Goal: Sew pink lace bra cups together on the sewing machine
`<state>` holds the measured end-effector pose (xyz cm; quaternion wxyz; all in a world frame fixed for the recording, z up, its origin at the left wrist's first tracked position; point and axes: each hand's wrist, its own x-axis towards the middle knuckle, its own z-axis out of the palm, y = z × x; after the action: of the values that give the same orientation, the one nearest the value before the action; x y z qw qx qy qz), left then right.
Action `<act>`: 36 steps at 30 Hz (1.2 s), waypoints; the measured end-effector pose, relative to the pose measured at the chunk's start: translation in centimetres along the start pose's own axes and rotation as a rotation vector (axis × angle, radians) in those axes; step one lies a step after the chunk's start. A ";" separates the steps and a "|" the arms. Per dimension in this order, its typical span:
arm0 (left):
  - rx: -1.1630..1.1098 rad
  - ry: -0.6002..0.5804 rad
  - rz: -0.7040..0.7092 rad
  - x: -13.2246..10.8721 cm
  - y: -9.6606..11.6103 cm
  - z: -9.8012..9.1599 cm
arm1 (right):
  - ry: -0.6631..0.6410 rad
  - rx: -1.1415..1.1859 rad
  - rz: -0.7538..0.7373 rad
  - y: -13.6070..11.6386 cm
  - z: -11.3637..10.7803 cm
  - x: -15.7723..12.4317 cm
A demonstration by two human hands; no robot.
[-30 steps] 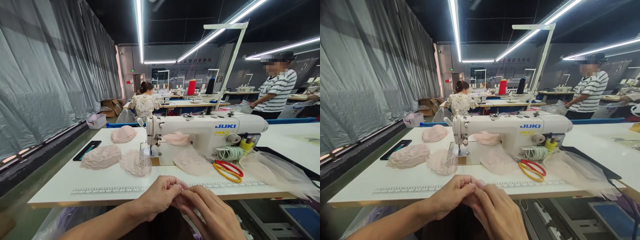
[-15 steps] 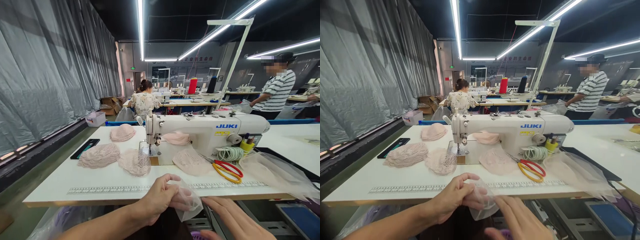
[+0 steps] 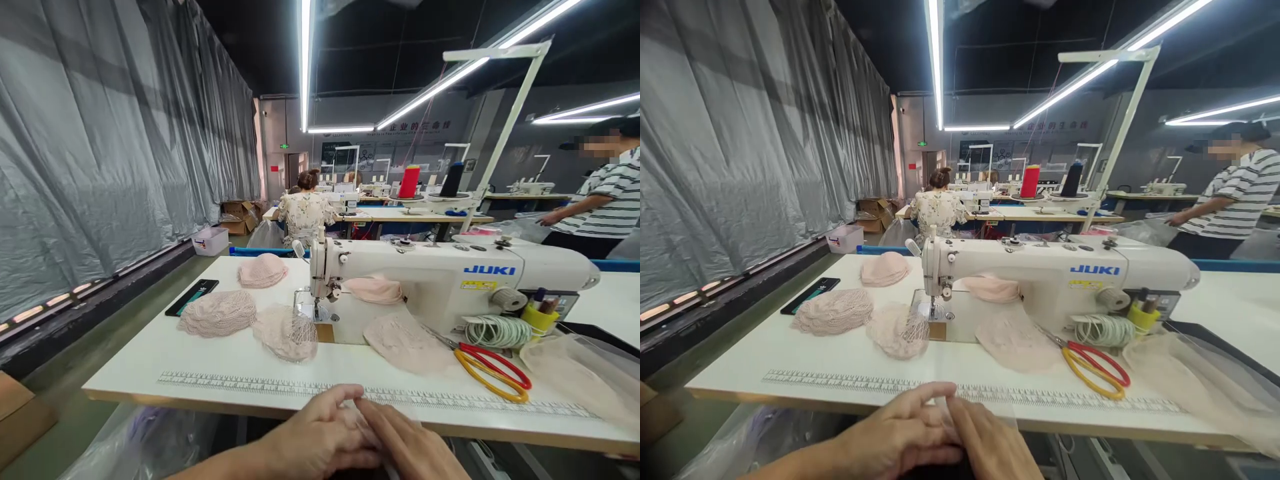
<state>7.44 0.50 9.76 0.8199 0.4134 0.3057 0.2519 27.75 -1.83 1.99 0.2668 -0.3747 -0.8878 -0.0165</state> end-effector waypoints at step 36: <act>0.838 0.082 0.109 -1.0 -0.6 -8.1 | -0.259 0.520 0.715 -2.0 -0.5 2.4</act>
<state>1.08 3.73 5.80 0.5533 0.7163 0.3918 0.1651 25.25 -1.74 3.93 0.2280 -0.5771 -0.7032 0.3470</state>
